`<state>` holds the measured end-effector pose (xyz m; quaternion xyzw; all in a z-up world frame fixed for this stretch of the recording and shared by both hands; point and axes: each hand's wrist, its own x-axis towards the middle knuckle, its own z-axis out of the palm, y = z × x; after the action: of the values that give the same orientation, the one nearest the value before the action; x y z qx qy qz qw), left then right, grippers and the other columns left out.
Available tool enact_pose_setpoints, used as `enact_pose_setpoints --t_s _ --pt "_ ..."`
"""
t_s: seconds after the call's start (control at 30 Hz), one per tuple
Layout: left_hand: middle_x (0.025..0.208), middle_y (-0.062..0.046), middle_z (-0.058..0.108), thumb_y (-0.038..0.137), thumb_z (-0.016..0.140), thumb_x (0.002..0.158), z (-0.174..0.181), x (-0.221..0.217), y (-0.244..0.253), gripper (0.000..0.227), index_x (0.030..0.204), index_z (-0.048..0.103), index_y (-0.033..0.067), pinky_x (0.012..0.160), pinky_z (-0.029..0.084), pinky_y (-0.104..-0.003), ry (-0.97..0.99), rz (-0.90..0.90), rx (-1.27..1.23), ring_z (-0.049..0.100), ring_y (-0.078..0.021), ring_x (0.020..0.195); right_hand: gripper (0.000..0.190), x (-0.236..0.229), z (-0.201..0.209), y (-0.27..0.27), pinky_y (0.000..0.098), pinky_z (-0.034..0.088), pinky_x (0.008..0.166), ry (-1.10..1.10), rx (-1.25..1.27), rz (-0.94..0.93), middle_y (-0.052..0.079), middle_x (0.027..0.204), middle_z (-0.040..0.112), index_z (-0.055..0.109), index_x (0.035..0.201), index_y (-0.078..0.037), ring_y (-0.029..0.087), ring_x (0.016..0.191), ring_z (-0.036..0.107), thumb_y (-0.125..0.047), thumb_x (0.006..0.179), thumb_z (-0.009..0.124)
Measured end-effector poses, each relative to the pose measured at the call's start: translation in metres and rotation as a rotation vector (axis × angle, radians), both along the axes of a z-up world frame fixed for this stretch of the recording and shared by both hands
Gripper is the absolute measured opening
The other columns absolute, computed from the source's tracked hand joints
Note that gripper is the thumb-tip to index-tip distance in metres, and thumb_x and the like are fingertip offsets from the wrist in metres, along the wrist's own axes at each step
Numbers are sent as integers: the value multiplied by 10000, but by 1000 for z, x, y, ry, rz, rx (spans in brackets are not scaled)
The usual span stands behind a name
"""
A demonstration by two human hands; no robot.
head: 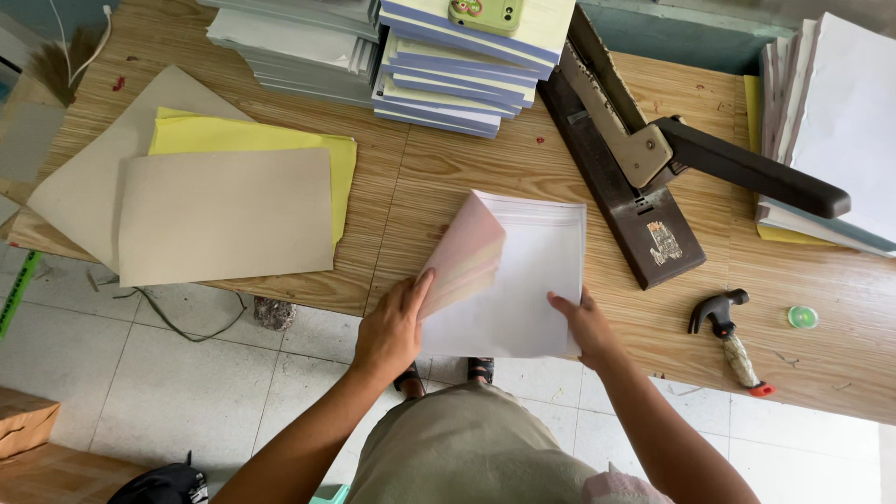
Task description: The person repeatedly folds and unfolds a stack of pink and white paper sheets on a wooden table. The person handles the sheets by hand, aligning edges and pressing folds without using any tools. The sheets remain on the table throughout the clip.
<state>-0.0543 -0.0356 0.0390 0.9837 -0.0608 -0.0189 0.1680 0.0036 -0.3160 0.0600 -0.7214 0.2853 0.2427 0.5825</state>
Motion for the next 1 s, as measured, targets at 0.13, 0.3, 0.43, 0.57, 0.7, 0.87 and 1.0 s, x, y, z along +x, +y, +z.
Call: enact_pose_setpoints --t_s 0.13,0.3,0.43,0.57,0.7,0.87,1.0 --pt "1191 -162 634 173 690 861 -45 27 22 684 1492 426 190 792 640 -486 40 89 -45 706 -385 1039 738 -18 -121 -30 568 469 1071 -44 -636 450 275 1317 661 291 1627 -356 456 1271 602 -548 973 574" --pt "1141 -262 682 241 590 962 -77 67 40 498 1378 417 29 775 609 -554 124 261 -175 725 -451 965 866 -63 -77 -8 421 509 946 -1185 -1017 967 176 1392 533 425 1581 -253 360 1267 570 -22 749 502" --pt "1130 -278 687 103 537 957 -43 36 7 409 1348 506 -14 731 619 -535 13 117 -104 731 -448 951 971 -42 -138 -31 455 512 967 -1060 -970 916 229 1468 499 444 1535 -90 412 1328 521 -76 602 713" --pt "1263 -246 636 59 528 946 -2 5 -18 445 1389 509 26 848 620 -437 5 -25 -98 681 -386 1111 611 -5 -162 -55 509 534 812 -766 -895 333 197 1176 654 559 1426 -48 405 1011 658 -450 966 592" --pt "1343 -265 595 37 649 875 0 13 -5 506 1354 491 -7 892 615 -466 9 71 -154 633 -414 1190 345 -36 -145 -34 552 554 732 -1015 -677 453 221 983 613 584 1282 -24 473 910 651 -83 948 525" --pt "1214 -206 646 211 696 902 -43 43 17 635 1430 392 35 794 611 -500 276 343 -261 677 -392 1021 698 -75 -89 -8 506 470 1158 -1140 -796 826 210 1479 548 495 1439 -62 370 1377 525 191 790 446" --pt "1188 -277 668 207 588 986 -25 23 1 502 1420 446 -3 844 614 -546 193 173 -230 712 -442 1037 687 -37 -148 -43 470 541 823 -858 -1179 686 85 1091 614 517 1279 -151 313 1067 639 -319 675 798"
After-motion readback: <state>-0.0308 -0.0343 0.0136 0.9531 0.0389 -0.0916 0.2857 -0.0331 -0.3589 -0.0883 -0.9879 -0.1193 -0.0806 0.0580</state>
